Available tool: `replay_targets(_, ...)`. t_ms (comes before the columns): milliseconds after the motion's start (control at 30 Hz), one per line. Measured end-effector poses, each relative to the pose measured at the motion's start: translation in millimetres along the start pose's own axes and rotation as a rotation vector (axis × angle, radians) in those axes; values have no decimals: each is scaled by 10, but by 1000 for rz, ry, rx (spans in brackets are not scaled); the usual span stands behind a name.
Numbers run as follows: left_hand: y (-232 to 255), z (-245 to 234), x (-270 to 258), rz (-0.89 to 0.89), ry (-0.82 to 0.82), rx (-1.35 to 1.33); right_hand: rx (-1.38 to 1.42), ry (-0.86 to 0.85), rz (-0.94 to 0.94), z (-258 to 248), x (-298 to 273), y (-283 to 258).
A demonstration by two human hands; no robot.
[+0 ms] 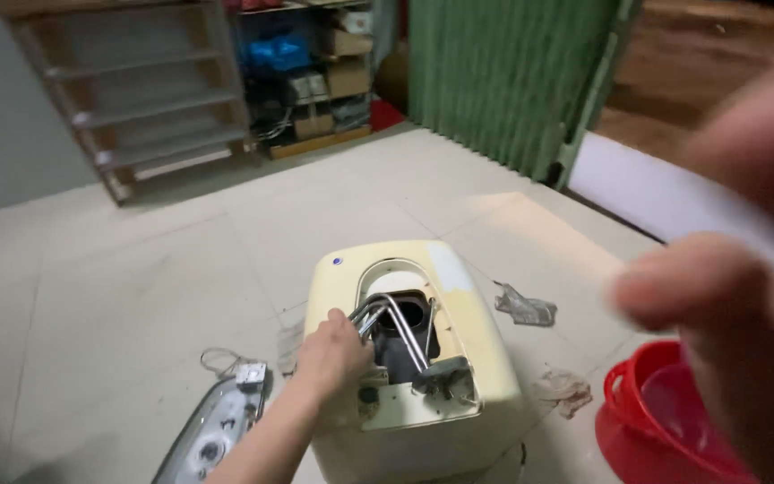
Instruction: Reinstalling a heating element into an appliance housing, including connecting wires and securing components with a screwdriver.
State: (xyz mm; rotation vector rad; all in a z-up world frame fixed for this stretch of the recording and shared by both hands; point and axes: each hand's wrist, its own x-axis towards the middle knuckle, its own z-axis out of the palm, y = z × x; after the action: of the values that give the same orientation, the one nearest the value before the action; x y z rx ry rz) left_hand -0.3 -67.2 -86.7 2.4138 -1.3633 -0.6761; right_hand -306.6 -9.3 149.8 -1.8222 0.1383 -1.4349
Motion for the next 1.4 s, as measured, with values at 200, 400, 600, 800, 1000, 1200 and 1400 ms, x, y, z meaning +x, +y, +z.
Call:
replay_targets(200, 79, -62, 2, 12, -108, 35, -208, -170, 366, 22, -57, 1172)
replay_targets(400, 154, -148, -6, 5, -90, 17, -1035, -868, 1014, 191, -380, 1839)
replay_targets(600, 269, -306, 28, -113, -162, -148, -1090, -843, 993, 290, -503, 2048)
replay_targets(800, 402, -181, 58, -110, -230, -152, -1071, -737, 1040, 102, -546, 2323)
replay_targets(1000, 434, -227, -11, -130, -257, -186, -1084, -855, 1008, 30, -610, 2434)
replay_targets(1200, 544, -715, -345, 3, -151, -61, -1052, -771, 1014, -25, -605, 2551)
replay_targets(1400, 472, -691, -692, 376, -245, -106, -1256, -875, 944, 192, -465, 2276)
